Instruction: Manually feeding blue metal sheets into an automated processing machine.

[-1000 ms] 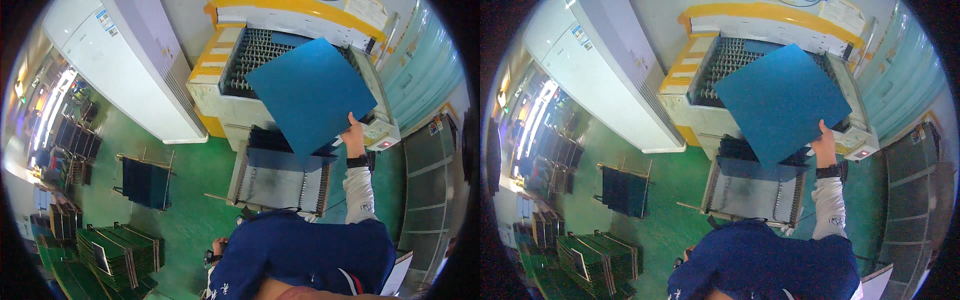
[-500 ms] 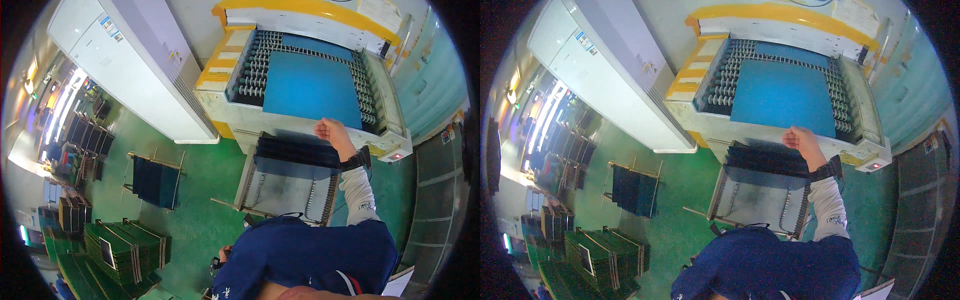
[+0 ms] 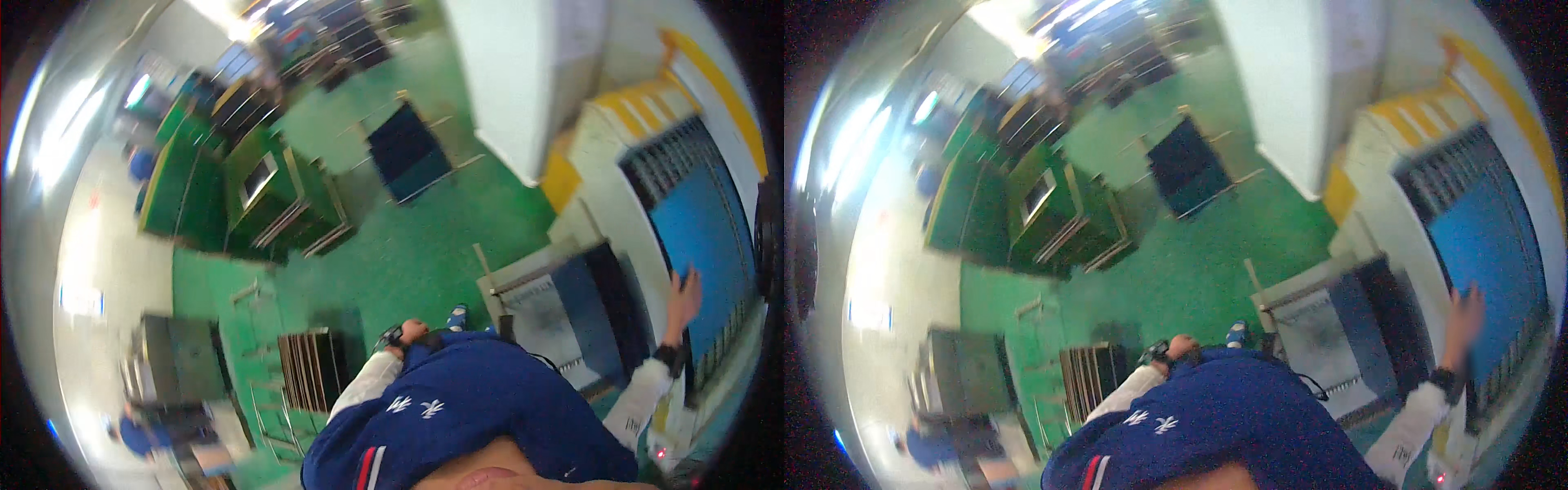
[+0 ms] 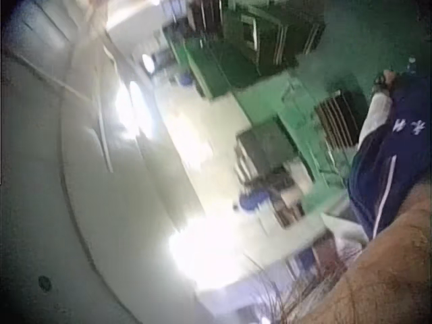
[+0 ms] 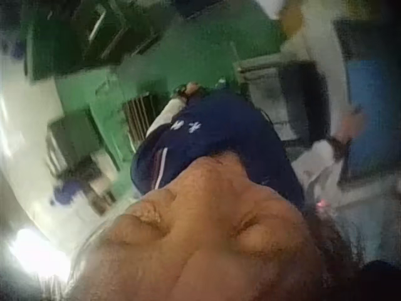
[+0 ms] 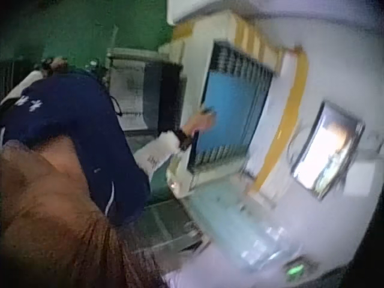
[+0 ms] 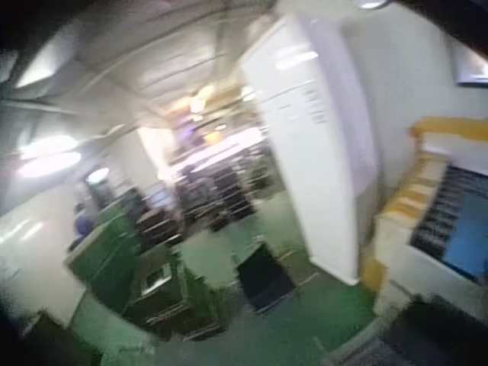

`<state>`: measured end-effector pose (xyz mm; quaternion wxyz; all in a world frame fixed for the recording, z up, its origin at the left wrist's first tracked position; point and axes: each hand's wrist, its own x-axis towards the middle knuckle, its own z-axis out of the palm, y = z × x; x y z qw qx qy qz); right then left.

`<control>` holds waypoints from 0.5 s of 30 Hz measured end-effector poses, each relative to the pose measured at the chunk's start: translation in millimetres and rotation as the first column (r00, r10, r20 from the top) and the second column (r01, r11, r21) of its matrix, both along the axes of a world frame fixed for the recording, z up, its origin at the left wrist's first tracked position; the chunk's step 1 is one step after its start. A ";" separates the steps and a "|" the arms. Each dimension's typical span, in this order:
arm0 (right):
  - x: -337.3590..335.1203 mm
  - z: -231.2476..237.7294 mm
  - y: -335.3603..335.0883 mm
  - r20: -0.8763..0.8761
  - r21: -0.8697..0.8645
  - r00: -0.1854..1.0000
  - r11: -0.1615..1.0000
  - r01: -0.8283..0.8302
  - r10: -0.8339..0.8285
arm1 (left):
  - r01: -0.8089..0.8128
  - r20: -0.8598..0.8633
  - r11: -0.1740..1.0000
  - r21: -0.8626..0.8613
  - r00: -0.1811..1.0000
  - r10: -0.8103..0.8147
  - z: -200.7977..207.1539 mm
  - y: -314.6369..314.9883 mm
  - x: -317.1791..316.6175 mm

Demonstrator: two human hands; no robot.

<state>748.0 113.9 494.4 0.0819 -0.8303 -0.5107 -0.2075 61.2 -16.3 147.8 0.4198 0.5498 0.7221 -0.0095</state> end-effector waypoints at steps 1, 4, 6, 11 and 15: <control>10.2 -6.3 -0.7 -0.021 -0.028 1.000 0.999 0.020 -0.020 | -0.201 0.015 0.975 -0.098 0.979 0.203 25.8 7.1 11.1; 19.0 -4.7 6.5 -0.114 -0.126 0.981 0.982 0.143 -0.158 | -0.316 0.046 0.949 -0.008 0.947 0.316 56.9 2.9 18.8; 24.9 -14.9 15.9 -0.061 -0.103 0.993 0.990 0.098 -0.104 | -0.341 0.100 0.936 -0.086 0.932 0.348 46.7 -2.5 10.8; 31.0 -28.7 21.2 -0.019 -0.102 0.995 0.990 0.094 -0.096 | -0.399 0.029 0.917 -0.001 0.916 0.399 33.6 -13.8 7.3; 58.5 -45.4 14.3 -0.028 -0.105 0.993 0.988 0.113 -0.116 | -0.455 0.075 0.885 -0.095 0.883 0.463 43.9 -16.0 5.2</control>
